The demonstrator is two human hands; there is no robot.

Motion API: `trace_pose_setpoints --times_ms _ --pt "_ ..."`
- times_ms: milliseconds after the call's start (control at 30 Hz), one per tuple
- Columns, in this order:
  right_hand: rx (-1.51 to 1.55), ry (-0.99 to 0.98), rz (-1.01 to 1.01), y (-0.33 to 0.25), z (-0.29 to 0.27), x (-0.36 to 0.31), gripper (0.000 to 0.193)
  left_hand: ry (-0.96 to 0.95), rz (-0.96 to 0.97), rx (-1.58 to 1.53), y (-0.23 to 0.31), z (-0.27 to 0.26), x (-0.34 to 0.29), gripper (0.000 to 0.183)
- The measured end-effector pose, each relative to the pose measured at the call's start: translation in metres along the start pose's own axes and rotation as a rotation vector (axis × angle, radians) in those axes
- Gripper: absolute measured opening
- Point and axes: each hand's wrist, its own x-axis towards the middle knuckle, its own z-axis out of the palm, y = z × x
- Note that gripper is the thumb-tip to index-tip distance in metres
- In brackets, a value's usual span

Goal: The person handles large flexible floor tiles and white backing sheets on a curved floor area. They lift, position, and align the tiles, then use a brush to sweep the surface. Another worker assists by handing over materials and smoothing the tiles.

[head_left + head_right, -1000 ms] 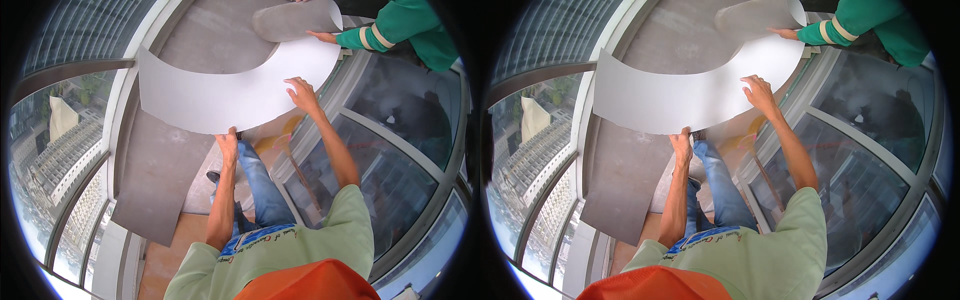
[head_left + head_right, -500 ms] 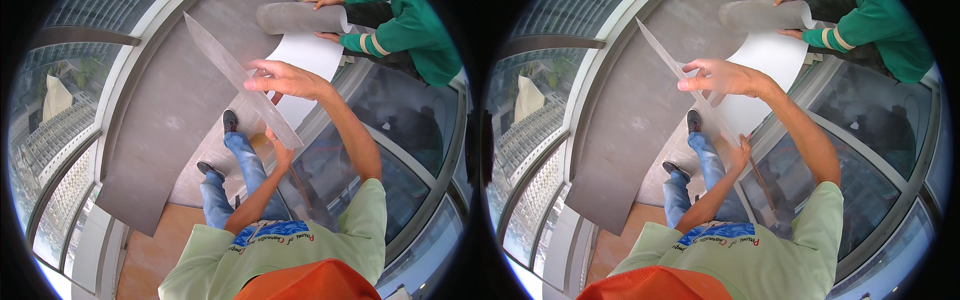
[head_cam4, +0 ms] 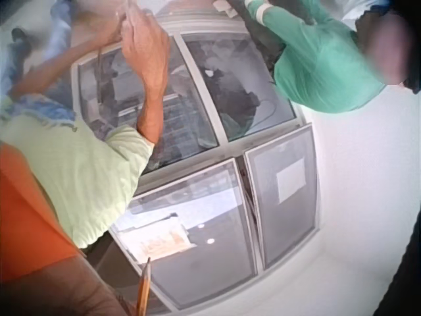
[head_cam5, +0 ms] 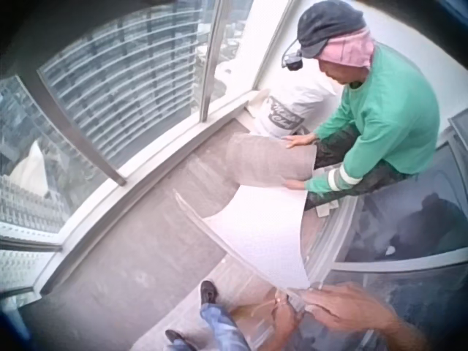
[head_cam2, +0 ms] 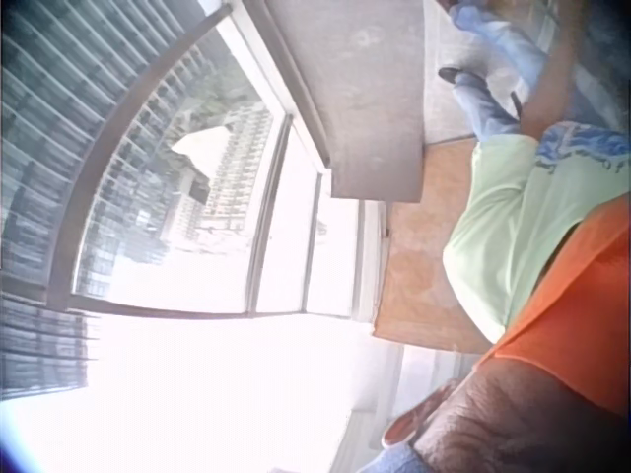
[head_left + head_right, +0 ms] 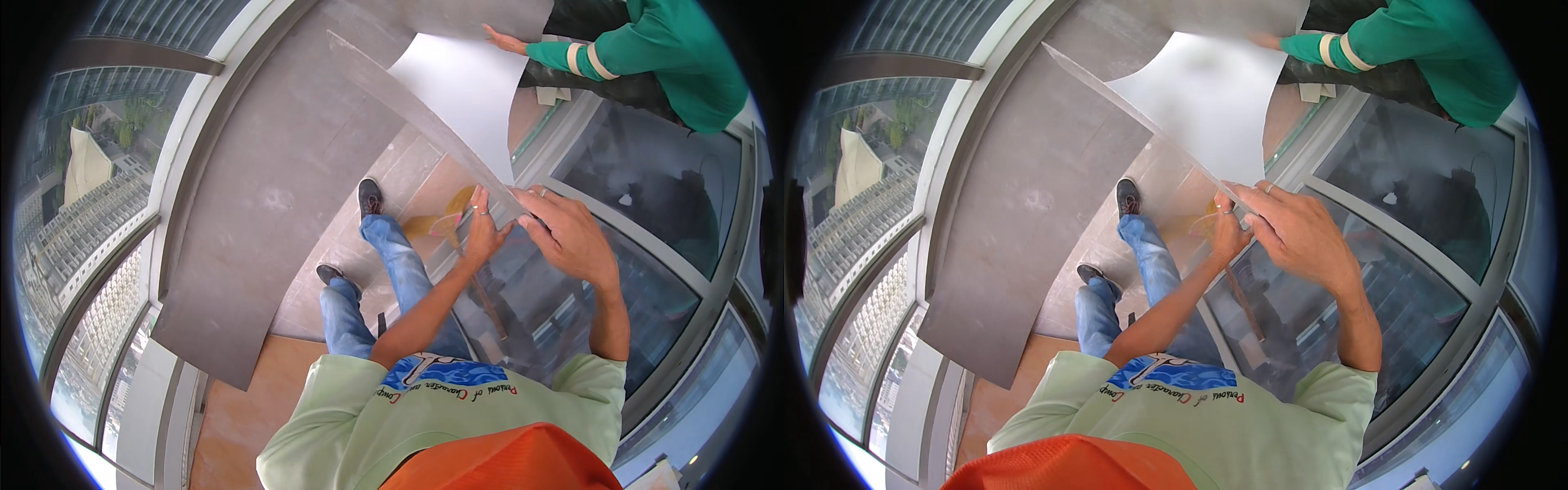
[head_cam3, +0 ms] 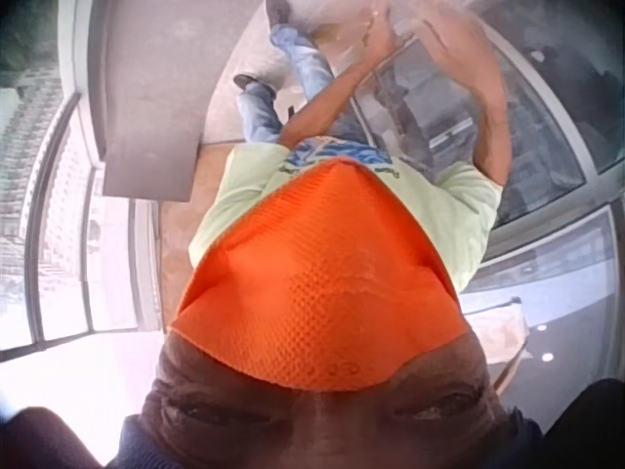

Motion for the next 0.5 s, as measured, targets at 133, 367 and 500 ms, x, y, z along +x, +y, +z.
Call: trace_pose_setpoints --times_ms 133,367,500 --pt "-0.044 0.113 0.017 0.045 0.070 -0.012 0.030 -0.111 -0.061 -0.038 -0.039 -0.033 -0.011 0.092" --pt "0.194 0.178 0.151 0.137 0.195 0.016 0.025 0.040 0.154 0.374 -0.098 -0.171 -0.003 0.083" --pt "0.321 0.180 0.224 0.155 0.260 0.027 0.027 -0.290 0.634 0.823 -0.104 -0.218 0.044 0.089"
